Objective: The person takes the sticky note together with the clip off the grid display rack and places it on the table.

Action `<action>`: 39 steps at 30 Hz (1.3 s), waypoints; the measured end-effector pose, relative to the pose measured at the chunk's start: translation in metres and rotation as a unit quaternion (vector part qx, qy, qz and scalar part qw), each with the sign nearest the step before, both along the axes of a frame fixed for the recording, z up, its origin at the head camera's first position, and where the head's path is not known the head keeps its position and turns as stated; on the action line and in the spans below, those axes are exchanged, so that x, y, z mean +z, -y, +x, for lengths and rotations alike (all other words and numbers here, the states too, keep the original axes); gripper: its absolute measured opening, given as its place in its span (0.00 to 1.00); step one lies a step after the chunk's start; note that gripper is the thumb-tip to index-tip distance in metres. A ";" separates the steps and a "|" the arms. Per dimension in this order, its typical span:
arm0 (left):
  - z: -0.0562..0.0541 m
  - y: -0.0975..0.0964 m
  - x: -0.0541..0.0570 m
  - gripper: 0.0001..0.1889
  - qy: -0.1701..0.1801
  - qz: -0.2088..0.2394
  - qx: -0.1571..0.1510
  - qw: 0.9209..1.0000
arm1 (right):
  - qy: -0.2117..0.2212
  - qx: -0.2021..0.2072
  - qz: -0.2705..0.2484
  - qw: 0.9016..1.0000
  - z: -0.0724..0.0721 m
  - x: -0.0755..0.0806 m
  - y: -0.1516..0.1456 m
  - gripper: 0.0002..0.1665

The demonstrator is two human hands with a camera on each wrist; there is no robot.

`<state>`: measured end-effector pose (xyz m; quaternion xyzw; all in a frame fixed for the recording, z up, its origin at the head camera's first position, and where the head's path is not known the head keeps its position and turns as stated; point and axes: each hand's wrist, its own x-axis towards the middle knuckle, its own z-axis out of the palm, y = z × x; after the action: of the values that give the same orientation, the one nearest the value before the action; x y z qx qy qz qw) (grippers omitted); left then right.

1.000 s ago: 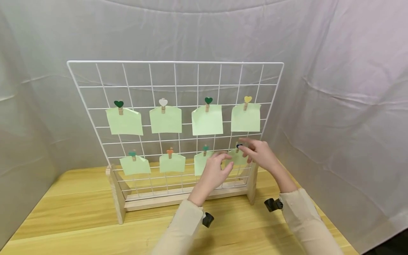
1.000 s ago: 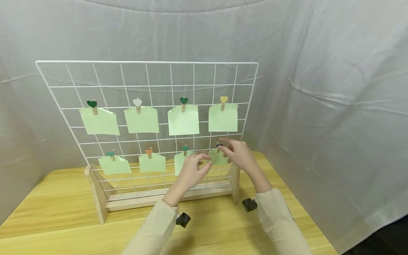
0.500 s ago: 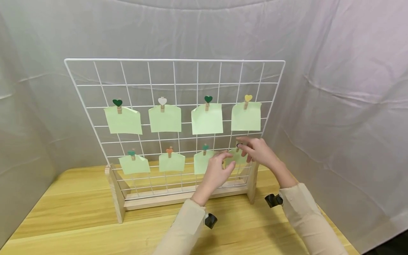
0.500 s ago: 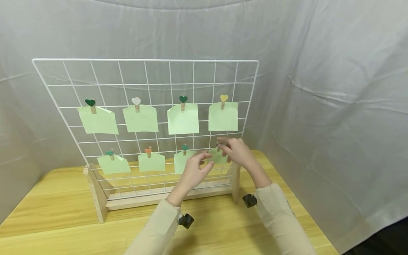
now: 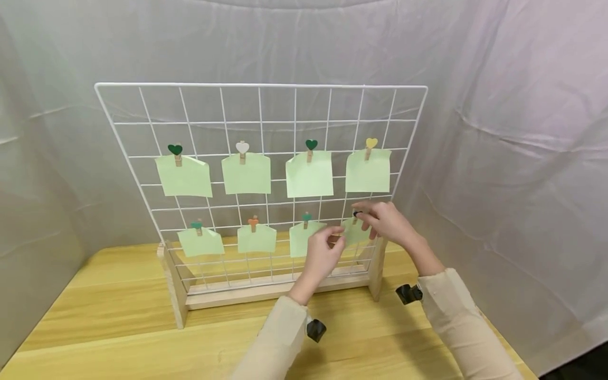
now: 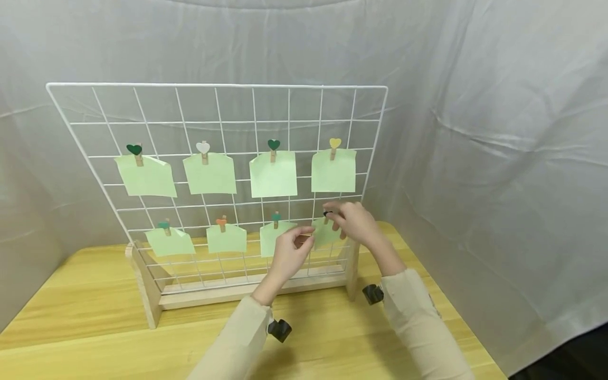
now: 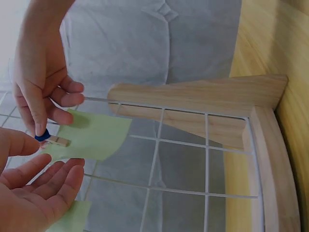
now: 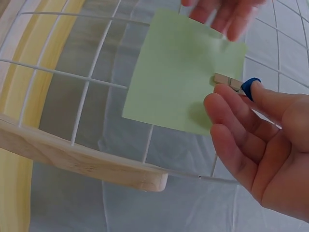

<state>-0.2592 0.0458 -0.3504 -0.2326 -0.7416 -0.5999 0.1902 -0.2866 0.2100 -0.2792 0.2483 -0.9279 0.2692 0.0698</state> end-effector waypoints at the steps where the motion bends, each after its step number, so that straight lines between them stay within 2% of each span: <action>1: -0.001 0.000 -0.001 0.11 0.000 0.001 0.000 1.000 | -0.001 -0.002 0.005 1.000 0.000 0.001 0.000 0.18; 7: -0.004 -0.002 -0.001 0.13 0.004 -0.009 0.006 1.000 | -0.006 -0.014 0.020 1.000 0.000 0.002 0.001 0.17; 13: -0.005 -0.005 -0.003 0.17 0.015 -0.016 0.013 1.000 | -0.025 -0.026 0.012 0.999 0.000 -0.002 0.004 0.12; 16: -0.005 -0.006 -0.003 0.17 0.009 -0.021 0.023 0.999 | -0.035 -0.031 0.008 0.999 0.000 -0.005 0.005 0.11; 23: -0.008 -0.006 -0.001 0.17 -0.006 -0.029 0.037 0.999 | -0.089 -0.033 -0.010 0.995 0.000 -0.010 0.006 0.08; 32: -0.007 -0.005 -0.002 0.17 -0.010 -0.021 0.028 0.999 | -0.179 -0.041 -0.043 0.982 0.002 -0.018 0.007 0.05; 39: -0.005 -0.006 -0.005 0.18 -0.019 -0.007 0.022 1.000 | -0.263 -0.031 -0.094 0.960 0.004 -0.024 0.006 0.04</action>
<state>-0.2646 0.0515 -0.3552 -0.2293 -0.7471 -0.5856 0.2154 -0.2830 0.2043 -0.3027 0.2736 -0.8545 0.2782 0.3429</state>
